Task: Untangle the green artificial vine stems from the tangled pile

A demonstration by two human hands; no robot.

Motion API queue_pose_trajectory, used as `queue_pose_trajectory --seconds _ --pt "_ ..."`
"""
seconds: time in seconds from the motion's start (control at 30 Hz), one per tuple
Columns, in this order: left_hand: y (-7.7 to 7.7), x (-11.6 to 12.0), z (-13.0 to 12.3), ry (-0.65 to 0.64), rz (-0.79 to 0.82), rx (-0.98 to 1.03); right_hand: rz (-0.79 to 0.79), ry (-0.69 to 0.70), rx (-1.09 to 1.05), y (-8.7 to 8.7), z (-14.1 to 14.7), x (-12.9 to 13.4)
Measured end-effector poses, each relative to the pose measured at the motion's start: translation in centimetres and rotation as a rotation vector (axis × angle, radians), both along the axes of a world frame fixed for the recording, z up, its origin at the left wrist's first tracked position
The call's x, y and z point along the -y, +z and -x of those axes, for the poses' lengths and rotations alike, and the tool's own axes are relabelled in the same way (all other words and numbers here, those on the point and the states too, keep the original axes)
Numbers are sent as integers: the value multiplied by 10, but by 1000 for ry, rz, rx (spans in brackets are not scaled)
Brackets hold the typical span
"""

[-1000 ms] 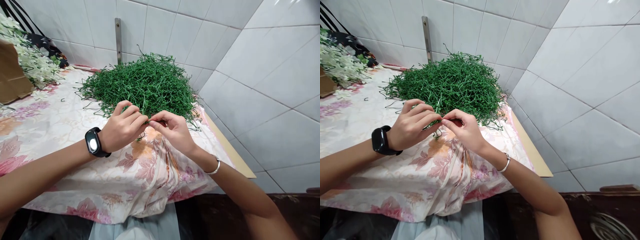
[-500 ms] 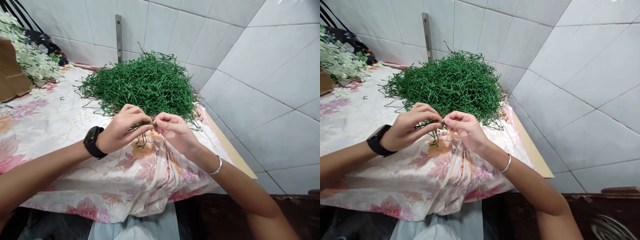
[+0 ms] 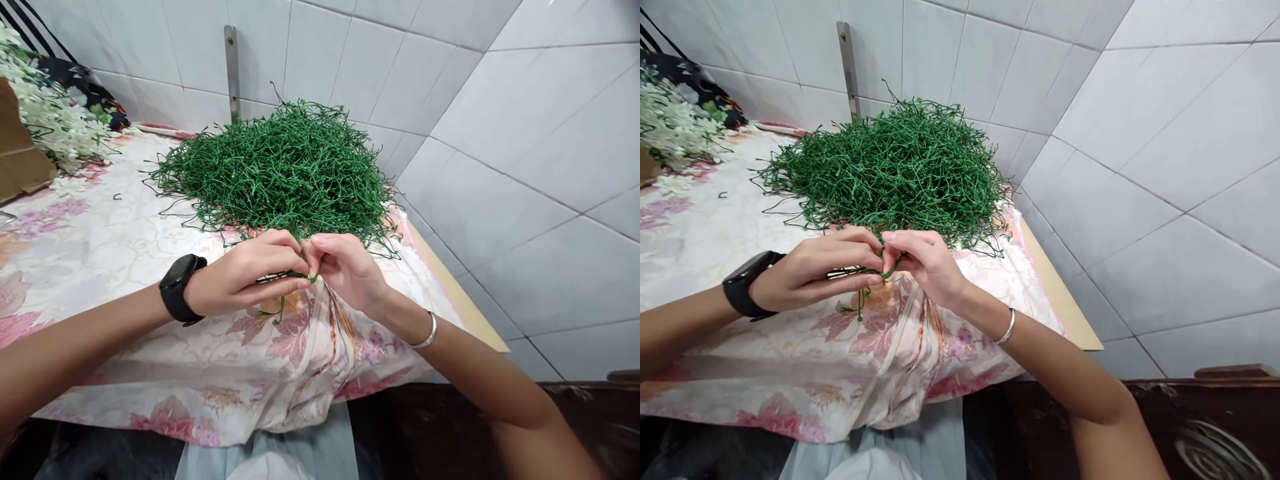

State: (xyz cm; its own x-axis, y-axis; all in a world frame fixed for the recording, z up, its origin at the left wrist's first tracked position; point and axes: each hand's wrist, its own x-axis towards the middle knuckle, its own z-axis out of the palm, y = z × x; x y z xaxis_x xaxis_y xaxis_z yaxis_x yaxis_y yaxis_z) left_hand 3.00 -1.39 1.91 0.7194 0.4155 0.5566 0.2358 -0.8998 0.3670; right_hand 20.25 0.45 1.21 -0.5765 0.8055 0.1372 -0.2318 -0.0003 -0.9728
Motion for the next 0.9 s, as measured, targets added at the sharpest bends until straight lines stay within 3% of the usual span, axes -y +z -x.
queue_pose_trajectory --seconds 0.3,0.57,0.8,0.9 --pt "-5 -3 4 -26 22 -73 -178 29 80 -5 -4 -4" --pt "-20 -10 5 -30 -199 -156 -444 148 353 -7 -11 -16" --pt "-30 -10 2 -25 -302 -259 -638 296 493 -3 -17 -23" --pt "-31 -8 1 -29 -298 -225 -647 319 517 -1 -18 -22"
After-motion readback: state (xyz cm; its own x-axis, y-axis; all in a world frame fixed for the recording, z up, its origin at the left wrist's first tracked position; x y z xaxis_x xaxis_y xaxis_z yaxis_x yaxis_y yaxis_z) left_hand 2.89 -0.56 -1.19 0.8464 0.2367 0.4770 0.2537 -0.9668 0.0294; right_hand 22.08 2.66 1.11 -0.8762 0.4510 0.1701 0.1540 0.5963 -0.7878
